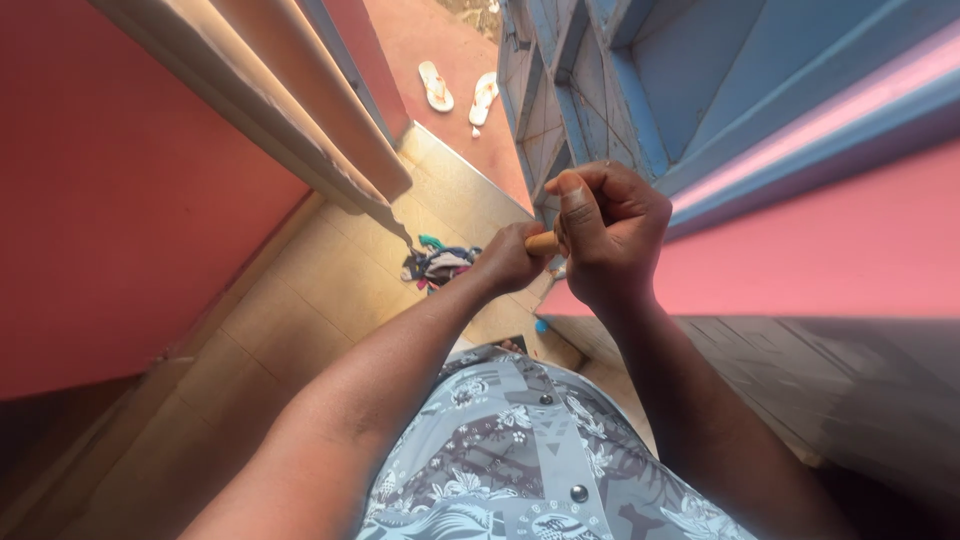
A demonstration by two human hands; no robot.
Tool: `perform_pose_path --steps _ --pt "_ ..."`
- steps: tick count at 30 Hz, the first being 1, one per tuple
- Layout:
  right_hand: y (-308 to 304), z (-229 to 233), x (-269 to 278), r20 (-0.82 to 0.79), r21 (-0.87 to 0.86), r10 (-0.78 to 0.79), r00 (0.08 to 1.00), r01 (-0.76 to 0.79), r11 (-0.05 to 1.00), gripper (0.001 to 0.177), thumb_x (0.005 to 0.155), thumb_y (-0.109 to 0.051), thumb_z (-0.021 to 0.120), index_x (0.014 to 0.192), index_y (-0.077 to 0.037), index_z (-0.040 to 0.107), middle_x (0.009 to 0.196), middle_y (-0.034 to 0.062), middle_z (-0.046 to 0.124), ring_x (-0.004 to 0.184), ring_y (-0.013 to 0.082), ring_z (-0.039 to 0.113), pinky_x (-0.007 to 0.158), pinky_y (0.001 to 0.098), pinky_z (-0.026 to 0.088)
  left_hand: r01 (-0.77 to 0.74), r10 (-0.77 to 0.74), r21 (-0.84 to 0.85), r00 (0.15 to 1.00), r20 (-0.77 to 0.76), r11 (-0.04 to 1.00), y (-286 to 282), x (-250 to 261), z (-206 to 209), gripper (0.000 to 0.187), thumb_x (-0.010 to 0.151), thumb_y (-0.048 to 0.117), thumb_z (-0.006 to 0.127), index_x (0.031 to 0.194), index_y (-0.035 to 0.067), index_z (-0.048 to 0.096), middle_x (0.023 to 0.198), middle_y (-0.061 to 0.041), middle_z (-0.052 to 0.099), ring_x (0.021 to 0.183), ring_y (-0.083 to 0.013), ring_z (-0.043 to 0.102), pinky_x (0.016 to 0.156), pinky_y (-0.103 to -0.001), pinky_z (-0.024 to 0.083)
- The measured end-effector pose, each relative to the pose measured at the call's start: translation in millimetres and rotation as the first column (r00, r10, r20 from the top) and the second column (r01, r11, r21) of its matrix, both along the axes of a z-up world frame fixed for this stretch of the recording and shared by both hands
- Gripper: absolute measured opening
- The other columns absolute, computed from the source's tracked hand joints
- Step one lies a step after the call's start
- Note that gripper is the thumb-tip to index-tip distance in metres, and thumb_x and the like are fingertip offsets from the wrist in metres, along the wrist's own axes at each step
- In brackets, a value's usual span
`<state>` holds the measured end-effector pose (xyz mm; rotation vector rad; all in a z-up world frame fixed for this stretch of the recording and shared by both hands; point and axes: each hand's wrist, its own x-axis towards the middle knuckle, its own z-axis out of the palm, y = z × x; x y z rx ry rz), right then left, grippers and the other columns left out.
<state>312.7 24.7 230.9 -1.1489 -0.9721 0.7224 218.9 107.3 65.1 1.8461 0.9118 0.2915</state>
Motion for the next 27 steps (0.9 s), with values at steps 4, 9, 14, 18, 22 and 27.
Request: perform_pose_path --steps 4,9,14,18,22,27 --pt "22.1 -4.0 -9.6 0.045 0.036 -0.061 0.997 0.059 0.998 0.014 0.107 -0.008 0.062 0.098 0.002 0.066 0.07 -0.0002 0.058 0.058 0.0041 0.053 0.053 0.0224 0.041 0.085 -0.089 0.05 0.994 0.068 0.995 22.2 -7.2 -17.7 0.016 0.085 0.02 0.072 0.093 0.006 0.071 0.089 -0.02 0.074 0.088 -0.0382 0.072 0.073 -0.046 0.055" --pt "57.8 -6.1 -23.2 0.019 0.04 -0.159 0.987 0.158 0.987 0.016 0.108 -0.008 0.059 0.097 0.002 0.065 0.067 -0.0007 0.056 0.055 0.0042 0.051 0.05 0.0233 0.039 0.143 -0.147 0.038 0.98 0.136 0.989 59.4 -13.5 -22.3 0.021 0.086 0.023 0.072 0.099 0.007 0.07 0.089 -0.021 0.073 0.088 -0.0383 0.072 0.073 -0.045 0.055" --pt "85.3 2.7 -41.5 -0.072 0.027 -0.23 0.971 0.232 0.972 0.015 0.108 -0.008 0.058 0.097 0.002 0.062 0.062 -0.0031 0.049 0.049 0.0025 0.043 0.046 0.0231 0.034 0.349 -0.349 0.008 0.937 -0.017 0.937 102.9 -19.5 3.4 0.035 0.082 0.033 0.079 0.105 0.008 0.069 0.095 -0.019 0.074 0.093 -0.0368 0.072 0.078 -0.045 0.055" --pt "95.7 5.0 -57.5 -0.125 0.004 -0.317 0.94 0.32 0.947 0.015 0.108 -0.009 0.058 0.097 0.002 0.062 0.062 -0.0038 0.046 0.05 0.0028 0.041 0.046 0.0229 0.034 0.688 -0.67 0.032 0.715 -0.201 0.725 146.5 -16.1 -6.4 0.065 0.065 0.038 0.091 0.113 0.004 0.064 0.106 -0.018 0.073 0.1 -0.0344 0.069 0.087 -0.043 0.053" --pt "92.0 3.8 -63.5 -0.133 -0.009 -0.422 0.897 0.424 0.905 0.016 0.108 -0.01 0.058 0.097 0.001 0.062 0.062 -0.0038 0.045 0.051 0.0032 0.041 0.048 0.023 0.034 0.879 -0.834 0.112 0.475 -0.281 0.463 209.2 13.6 -92.1 0.059 0.062 0.036 0.089 0.11 0.005 0.071 0.114 -0.015 0.071 0.105 -0.0319 0.067 0.089 -0.041 0.053" --pt "85.5 0.8 -53.9 -0.071 0.022 -0.453 0.889 0.456 0.89 0.018 0.11 -0.012 0.057 0.098 0.001 0.062 0.062 -0.0039 0.044 0.051 0.0037 0.04 0.05 0.0234 0.036 0.799 -0.533 0.215 0.547 -0.645 0.561 283.7 19.2 -110.5 0.052 0.087 0.049 0.076 0.101 -0.002 0.075 0.109 -0.025 0.07 0.105 -0.0414 0.067 0.089 -0.047 0.054"
